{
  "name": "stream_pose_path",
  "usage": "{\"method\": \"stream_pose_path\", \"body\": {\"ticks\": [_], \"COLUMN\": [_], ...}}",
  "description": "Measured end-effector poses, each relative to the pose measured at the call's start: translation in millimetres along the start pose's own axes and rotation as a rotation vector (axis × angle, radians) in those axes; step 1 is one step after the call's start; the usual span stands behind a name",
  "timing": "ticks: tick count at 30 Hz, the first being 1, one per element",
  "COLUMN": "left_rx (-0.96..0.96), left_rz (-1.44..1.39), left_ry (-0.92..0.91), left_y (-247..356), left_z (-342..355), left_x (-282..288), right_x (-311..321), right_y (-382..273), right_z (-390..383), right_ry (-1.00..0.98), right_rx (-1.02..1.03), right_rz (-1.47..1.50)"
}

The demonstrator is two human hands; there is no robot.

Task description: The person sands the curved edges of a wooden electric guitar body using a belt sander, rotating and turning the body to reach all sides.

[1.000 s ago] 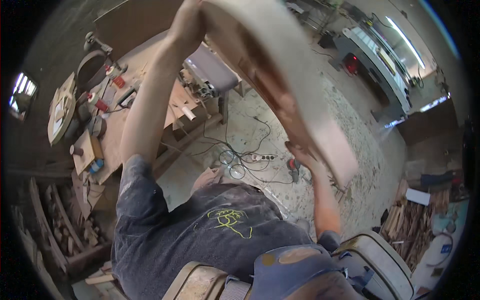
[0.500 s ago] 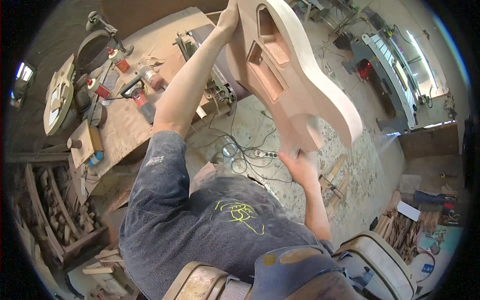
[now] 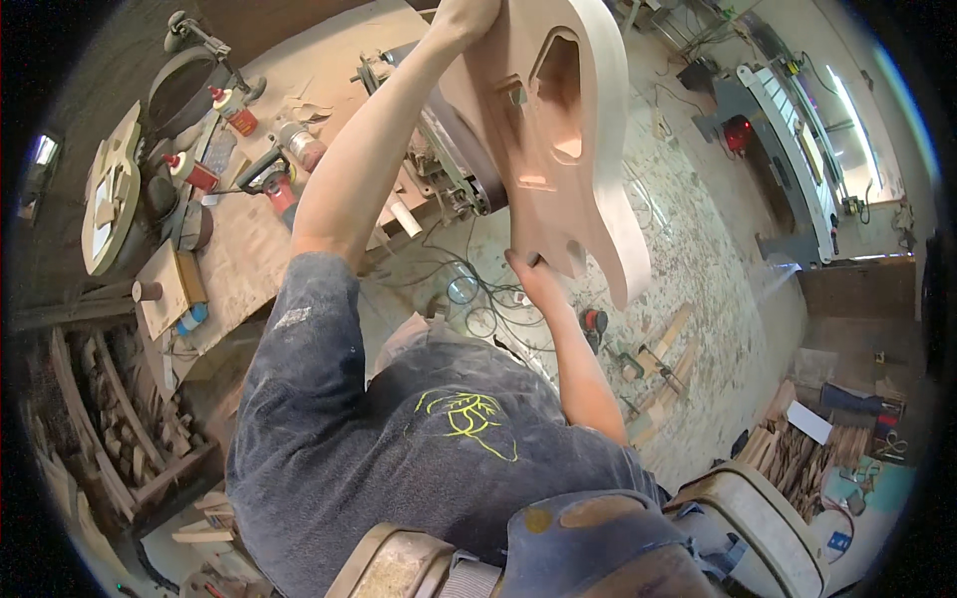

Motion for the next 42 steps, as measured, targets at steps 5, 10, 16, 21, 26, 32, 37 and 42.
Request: {"method": "stream_pose_path", "body": {"ticks": [5,10,16,21,26,32,37,42], "left_rx": [-0.021,-0.021,-0.004,-0.108,0.188,0.172,0.237,0.325], "left_rz": [-0.106,-0.071,-0.322,-0.469,-0.95,-0.853,-0.788,-0.732], "left_ry": [-0.15,-0.124,-0.176,-0.228,-0.291,-0.176,-0.13,-0.068], "left_y": [14.3,1.6,3.0,-5.9,-23.5,-33.4,-47.0,-67.8], "left_z": [8.2,-17.2,-44.5,-58.5,-67.5,-66.4,-64.6,-62.7], "left_x": [3.0,-11.7,-19.1,-28.2,-38.0,-33.8,-30.1,-27.3], "right_x": [-6.3,-6.9,19.9,58.6,95.8,142.2,184.7,222.9], "right_y": [-10.8,11.5,23.8,14.9,5.6,-23.0,-50.1,-73.4], "right_z": [14.9,-15.9,-57.5,-95.0,-117.6,-137.6,-147.1,-151.8], "right_ry": [0.132,0.211,0.089,0.209,0.024,0.048,-0.065,-0.139], "right_rx": [0.085,0.101,0.006,0.122,-0.027,0.084,-0.046,-0.146], "right_rz": [0.088,0.128,0.029,-0.058,0.032,-0.042,-0.124,-0.205]}}
Point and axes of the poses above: each hand's wrist, its own z-axis towards the middle knuckle, its own x-axis out of the back of the hand, y = z × x, the point moved 6 cm from there along z, towards the middle knuckle, and after that the axes turned 1 degree about y, right-handed, at the moved point
